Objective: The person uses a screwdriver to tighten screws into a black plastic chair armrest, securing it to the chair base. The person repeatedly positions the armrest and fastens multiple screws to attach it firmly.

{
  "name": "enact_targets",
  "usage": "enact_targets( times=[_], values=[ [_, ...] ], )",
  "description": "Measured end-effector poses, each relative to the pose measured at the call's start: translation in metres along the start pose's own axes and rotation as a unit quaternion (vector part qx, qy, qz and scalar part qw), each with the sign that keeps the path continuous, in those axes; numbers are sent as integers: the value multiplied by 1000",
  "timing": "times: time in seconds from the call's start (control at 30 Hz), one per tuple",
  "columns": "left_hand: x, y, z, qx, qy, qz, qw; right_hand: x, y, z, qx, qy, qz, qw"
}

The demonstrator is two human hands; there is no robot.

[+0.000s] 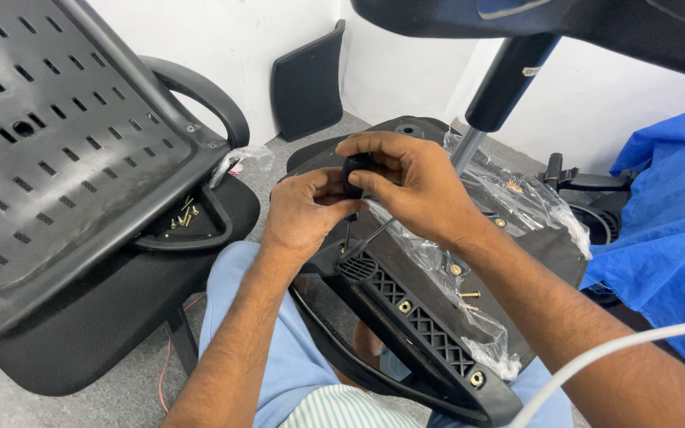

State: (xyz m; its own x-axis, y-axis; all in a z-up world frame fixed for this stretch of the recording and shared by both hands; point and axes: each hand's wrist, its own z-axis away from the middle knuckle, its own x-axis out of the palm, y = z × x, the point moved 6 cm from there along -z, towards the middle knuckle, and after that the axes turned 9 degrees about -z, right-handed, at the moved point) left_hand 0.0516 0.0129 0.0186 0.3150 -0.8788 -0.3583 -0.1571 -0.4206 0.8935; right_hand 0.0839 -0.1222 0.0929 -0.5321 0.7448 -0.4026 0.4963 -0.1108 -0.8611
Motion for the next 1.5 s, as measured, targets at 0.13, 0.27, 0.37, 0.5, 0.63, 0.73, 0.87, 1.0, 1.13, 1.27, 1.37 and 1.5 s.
enact_targets(
  times=[0.13, 0.27, 0.37, 0.5, 0.63, 0.73, 0.87, 1.0, 1.13, 1.27, 1.37, 1.5],
  values=[
    [-1, 2, 2, 18, 8, -18, 1000, 2, -1, -1, -24, -13, -9, 1000],
    [0, -1, 2, 6, 12, -15, 1000, 3, 1, -1, -24, -20, -13, 999],
    [0, -2, 3, 8, 18, 13, 1000, 3, 0, -1, -37, -25, -11, 999],
    [0, -2, 3, 1, 17, -1, 1000, 3, 2, -2, -33, -22, 5, 999],
    [1, -1, 4, -7, 13, -18, 1000, 2, 1, -1, -50, -14, 5, 999],
    [2, -1, 5, -32, 7, -47, 998, -2, -4, 1, -66, 30, 49, 996],
    [4, 0, 6, -26, 6, -10, 1000, -5, -5, 3, -23, 110, 107, 988],
    [2, 0, 2, -6, -3, -12, 1000, -3, -11, 6, -34, 123, 75, 989],
    [1, 0, 1, 4, -24, 50, 998, -1, -8, 7, -6, 97, 45, 994],
    [-2, 1, -2, 15, -22, 55, 998, 2, -10, 7, -27, 73, 11, 997],
    [-5, 3, 0, 40, 0, 51, 998, 4, -13, 8, -27, 86, 32, 995],
    [1, 3, -1, 19, -2, 67, 998, -1, -6, 10, 81, 154, 167, 970]
  ],
)
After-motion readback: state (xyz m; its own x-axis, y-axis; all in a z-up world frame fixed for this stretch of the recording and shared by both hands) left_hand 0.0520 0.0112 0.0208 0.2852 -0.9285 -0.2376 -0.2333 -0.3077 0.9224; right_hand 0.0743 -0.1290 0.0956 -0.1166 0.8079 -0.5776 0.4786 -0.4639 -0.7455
